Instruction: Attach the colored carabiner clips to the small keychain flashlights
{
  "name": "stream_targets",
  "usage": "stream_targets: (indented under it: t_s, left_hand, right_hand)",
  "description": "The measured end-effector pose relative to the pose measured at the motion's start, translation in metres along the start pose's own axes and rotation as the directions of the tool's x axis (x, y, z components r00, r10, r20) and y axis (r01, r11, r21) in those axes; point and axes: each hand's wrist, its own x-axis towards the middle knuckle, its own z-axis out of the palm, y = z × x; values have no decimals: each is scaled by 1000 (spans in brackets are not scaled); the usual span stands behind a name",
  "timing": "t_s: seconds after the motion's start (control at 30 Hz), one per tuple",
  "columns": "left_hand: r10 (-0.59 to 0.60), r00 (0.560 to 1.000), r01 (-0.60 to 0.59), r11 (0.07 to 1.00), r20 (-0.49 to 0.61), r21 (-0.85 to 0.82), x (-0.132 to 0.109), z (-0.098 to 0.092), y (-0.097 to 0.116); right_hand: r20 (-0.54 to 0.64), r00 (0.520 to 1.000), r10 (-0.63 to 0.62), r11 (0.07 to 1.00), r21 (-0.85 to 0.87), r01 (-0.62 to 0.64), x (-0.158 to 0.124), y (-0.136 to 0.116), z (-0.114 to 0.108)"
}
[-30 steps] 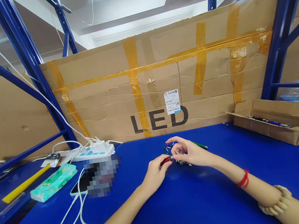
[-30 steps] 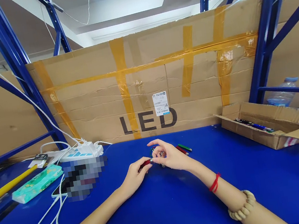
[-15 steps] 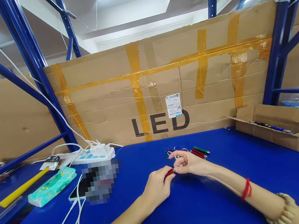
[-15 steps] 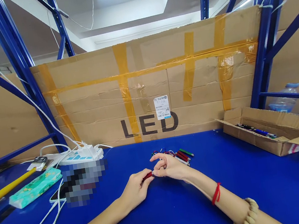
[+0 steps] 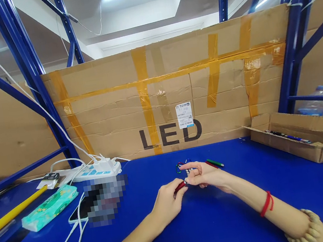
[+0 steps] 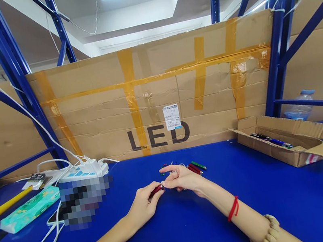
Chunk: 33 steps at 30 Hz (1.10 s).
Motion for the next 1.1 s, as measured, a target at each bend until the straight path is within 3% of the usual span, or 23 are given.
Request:
stream_targets:
  t_s: [0.27, 0.4, 0.5, 0.63, 0.77, 0.93, 1.1]
  left_hand:
    - [-108, 994, 110, 982, 19, -151, 2, -1, 5]
    - [-137, 990, 140, 977, 31, -159, 4, -3, 7]
    - [-147, 989, 148, 976, 17, -160, 7, -4, 7]
    - [-122, 989, 136, 970, 77, -204, 9, -6, 6]
    - [-109, 984, 138, 965, 138, -222, 9, -8, 8]
    - [-87, 983, 121, 971, 163, -206, 9, -11, 11]
    - [-55, 982, 80, 988, 182, -130, 8, -13, 13]
  right_hand:
    - [-6, 998, -61, 991, -116, 60, 5, 6, -2]
    - [-47, 980, -196, 957, -227, 180, 8, 6, 0]
    - [-62, 926, -373, 878, -347, 330, 6, 2, -1]
    - [2, 845, -535, 731, -501, 464, 3, -1, -3]
    - [99, 806, -584, 614, -596, 517, 1, -1, -6]
    - [160, 782, -602, 533, -649, 543, -3, -4, -11]
    - [240, 757, -608, 364, -762, 535, -11, -12, -9]
